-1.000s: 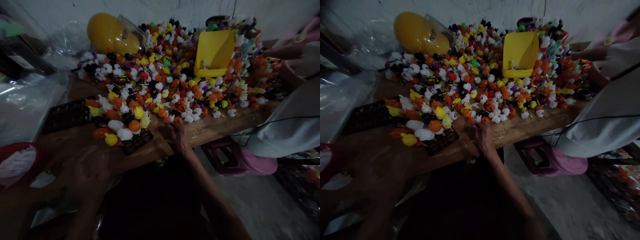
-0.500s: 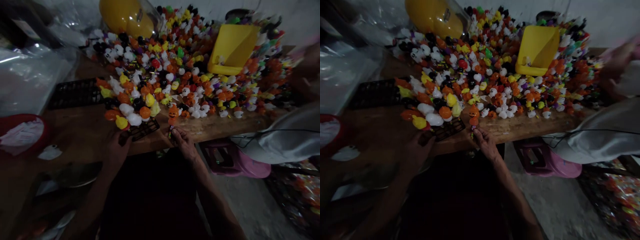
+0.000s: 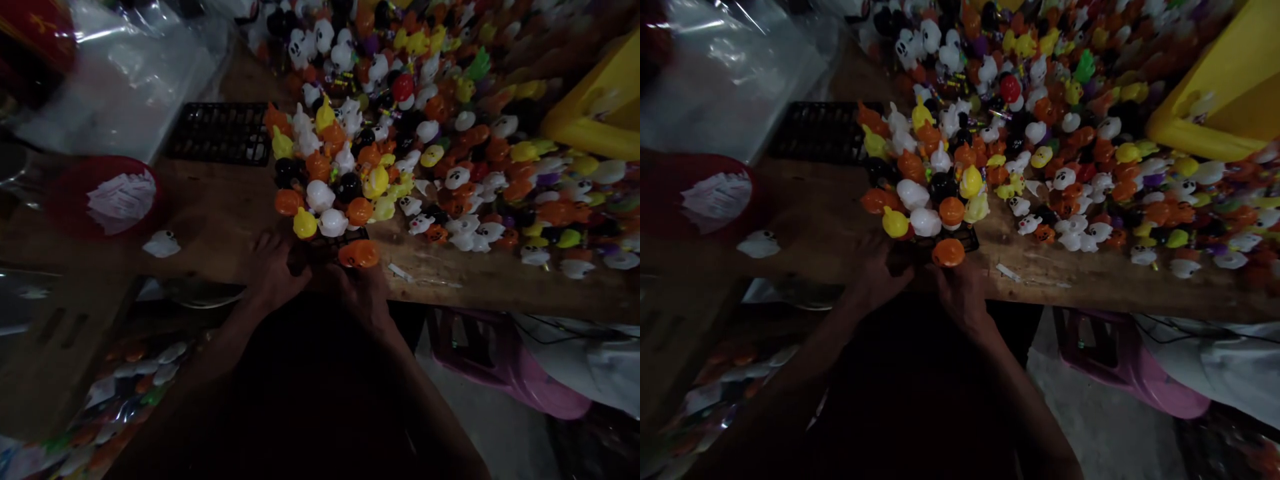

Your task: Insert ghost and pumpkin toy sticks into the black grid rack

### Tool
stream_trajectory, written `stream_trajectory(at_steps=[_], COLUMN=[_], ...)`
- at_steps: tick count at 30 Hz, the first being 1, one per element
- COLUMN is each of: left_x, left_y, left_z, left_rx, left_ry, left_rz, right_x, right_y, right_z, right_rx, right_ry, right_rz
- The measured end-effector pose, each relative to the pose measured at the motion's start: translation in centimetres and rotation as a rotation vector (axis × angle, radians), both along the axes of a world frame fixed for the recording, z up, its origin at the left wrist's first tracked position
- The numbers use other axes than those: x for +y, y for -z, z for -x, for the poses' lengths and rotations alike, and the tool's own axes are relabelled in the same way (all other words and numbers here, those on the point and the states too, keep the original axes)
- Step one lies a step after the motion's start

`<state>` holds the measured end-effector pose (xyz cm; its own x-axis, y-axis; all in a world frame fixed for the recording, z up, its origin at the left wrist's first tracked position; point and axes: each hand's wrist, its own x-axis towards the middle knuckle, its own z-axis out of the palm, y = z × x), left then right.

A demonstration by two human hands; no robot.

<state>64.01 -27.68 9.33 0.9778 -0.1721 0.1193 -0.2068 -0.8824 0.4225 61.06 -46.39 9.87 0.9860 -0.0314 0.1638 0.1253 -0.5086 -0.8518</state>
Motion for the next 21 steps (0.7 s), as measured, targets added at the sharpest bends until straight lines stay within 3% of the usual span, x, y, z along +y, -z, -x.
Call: stream_trajectory(at_steps=[6,14,21], left_x=[-0.4,-0.4,-0.5], left_y=[0.0,-0.2,0.0], left_z=[-0.1,-0.1,-0.2], left_rx=[0.032,0.018,0.010], left_ry=[-0.024,-0.018,-0.025], left_rz=[-0.028,0.003,0.027], right_x=[2.1,2.4,2.5], right_y=[0.7,1.2,1.0], right_z=[-0.9,-1.2,-1.6], right_rx=[-0.108,-0.192,-0.181], right_ry=[-0.028,-0.034,-0.003], right_rz=[-0.016,0.163,0.132])
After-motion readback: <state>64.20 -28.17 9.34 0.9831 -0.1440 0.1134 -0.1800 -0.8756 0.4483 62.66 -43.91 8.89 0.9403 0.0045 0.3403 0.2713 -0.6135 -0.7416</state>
